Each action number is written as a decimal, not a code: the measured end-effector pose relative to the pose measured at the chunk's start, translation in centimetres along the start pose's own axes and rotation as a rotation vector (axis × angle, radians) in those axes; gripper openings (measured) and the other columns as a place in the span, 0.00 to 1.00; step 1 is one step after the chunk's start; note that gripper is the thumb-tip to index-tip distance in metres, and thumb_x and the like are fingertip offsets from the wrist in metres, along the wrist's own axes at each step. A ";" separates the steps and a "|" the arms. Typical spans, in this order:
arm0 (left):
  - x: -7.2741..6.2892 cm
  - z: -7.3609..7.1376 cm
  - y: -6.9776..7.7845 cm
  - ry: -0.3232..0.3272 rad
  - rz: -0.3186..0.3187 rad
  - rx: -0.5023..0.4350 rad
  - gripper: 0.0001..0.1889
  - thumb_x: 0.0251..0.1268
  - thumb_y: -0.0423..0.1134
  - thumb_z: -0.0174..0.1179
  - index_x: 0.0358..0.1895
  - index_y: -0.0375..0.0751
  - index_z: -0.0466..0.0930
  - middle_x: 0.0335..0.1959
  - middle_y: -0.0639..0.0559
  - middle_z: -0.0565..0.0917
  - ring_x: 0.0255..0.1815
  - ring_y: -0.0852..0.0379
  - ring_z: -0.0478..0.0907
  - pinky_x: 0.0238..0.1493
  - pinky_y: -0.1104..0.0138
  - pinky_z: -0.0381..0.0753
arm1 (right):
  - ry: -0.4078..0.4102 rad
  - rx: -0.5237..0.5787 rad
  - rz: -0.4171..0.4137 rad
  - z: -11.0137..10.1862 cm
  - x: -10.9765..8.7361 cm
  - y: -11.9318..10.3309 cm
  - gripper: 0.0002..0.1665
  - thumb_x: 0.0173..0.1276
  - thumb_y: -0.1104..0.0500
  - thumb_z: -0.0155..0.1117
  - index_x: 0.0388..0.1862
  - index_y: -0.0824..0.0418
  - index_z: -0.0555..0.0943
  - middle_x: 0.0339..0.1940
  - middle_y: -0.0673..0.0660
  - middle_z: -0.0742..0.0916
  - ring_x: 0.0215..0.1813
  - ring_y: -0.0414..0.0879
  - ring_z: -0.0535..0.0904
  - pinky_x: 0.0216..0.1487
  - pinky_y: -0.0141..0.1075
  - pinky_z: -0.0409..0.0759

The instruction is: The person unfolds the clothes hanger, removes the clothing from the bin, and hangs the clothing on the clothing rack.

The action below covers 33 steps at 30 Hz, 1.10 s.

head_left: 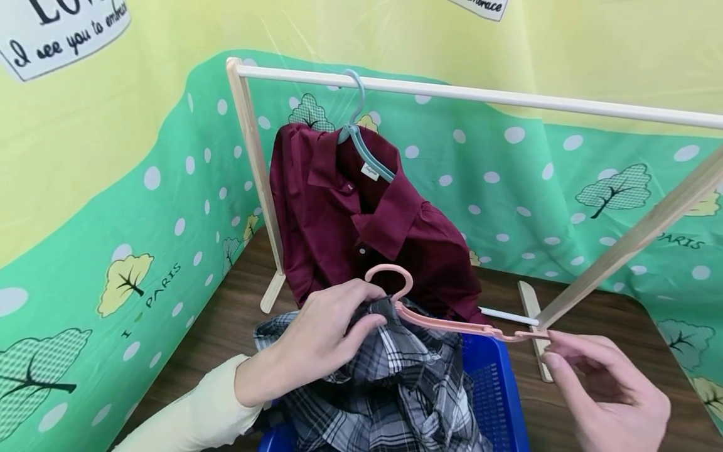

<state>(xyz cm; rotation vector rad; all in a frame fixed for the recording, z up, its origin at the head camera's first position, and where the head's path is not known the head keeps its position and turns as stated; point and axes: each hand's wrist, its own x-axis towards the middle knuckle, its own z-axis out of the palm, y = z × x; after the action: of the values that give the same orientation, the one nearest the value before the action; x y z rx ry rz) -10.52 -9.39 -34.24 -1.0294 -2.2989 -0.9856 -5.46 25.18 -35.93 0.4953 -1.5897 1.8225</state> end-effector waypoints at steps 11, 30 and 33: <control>-0.2 -0.5 -0.7 0.030 -0.011 -0.002 0.12 0.76 0.32 0.71 0.58 0.35 0.85 0.50 0.49 0.90 0.50 0.57 0.89 0.54 0.61 0.89 | 0.009 0.173 0.036 -1.6 -2.0 2.8 0.18 0.54 0.99 0.53 0.43 0.95 0.77 0.40 0.67 0.91 0.39 0.50 0.90 0.43 0.29 0.89; -0.4 -1.0 -0.2 0.035 -0.034 -0.034 0.13 0.76 0.33 0.72 0.58 0.37 0.85 0.50 0.51 0.89 0.50 0.59 0.88 0.54 0.62 0.89 | -0.519 -0.273 0.274 -0.1 -3.8 4.5 0.23 0.64 0.87 0.69 0.53 0.69 0.90 0.50 0.50 0.88 0.42 0.41 0.84 0.39 0.31 0.86; -0.5 -0.9 -0.2 0.031 -0.034 -0.034 0.12 0.76 0.32 0.71 0.58 0.37 0.84 0.50 0.51 0.89 0.51 0.59 0.88 0.55 0.61 0.88 | -0.598 -0.274 0.241 -0.1 -3.9 4.8 0.27 0.63 0.86 0.70 0.56 0.66 0.91 0.52 0.49 0.87 0.41 0.42 0.84 0.36 0.33 0.86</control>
<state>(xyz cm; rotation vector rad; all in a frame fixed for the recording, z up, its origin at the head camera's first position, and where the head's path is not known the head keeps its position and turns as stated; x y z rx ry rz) -10.31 -10.43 -34.04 -0.9841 -2.2888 -1.0509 -6.00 24.12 -42.06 0.7980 -2.3503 1.6697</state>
